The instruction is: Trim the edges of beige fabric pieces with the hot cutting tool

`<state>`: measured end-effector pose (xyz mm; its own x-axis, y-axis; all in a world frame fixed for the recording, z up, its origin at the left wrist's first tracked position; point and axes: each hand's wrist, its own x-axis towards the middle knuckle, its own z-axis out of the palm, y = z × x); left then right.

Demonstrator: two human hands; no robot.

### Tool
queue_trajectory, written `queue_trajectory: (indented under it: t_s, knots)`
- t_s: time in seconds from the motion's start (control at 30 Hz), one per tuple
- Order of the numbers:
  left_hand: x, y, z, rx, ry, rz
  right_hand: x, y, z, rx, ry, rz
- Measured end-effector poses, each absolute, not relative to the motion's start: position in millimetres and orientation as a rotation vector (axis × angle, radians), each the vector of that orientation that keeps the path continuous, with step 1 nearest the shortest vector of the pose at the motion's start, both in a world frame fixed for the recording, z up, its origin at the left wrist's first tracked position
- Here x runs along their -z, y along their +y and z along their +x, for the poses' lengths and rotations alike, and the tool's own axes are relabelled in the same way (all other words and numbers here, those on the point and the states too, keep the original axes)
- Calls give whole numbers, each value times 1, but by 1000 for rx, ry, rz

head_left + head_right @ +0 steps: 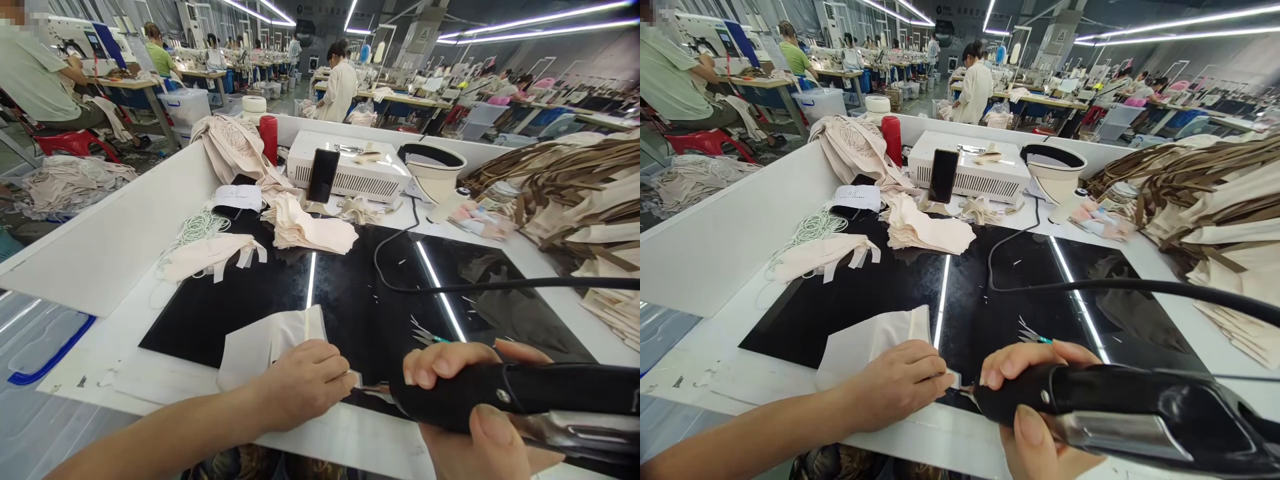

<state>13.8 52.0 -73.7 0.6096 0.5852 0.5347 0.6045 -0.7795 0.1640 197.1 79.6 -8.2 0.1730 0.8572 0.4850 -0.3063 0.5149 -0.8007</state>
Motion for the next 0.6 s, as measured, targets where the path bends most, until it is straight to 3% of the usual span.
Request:
queue_trajectory:
  t_s: [0.6]
  knots:
    - [80, 50, 9, 905, -992, -2797, 4, 83, 196, -828, -1040, -695]
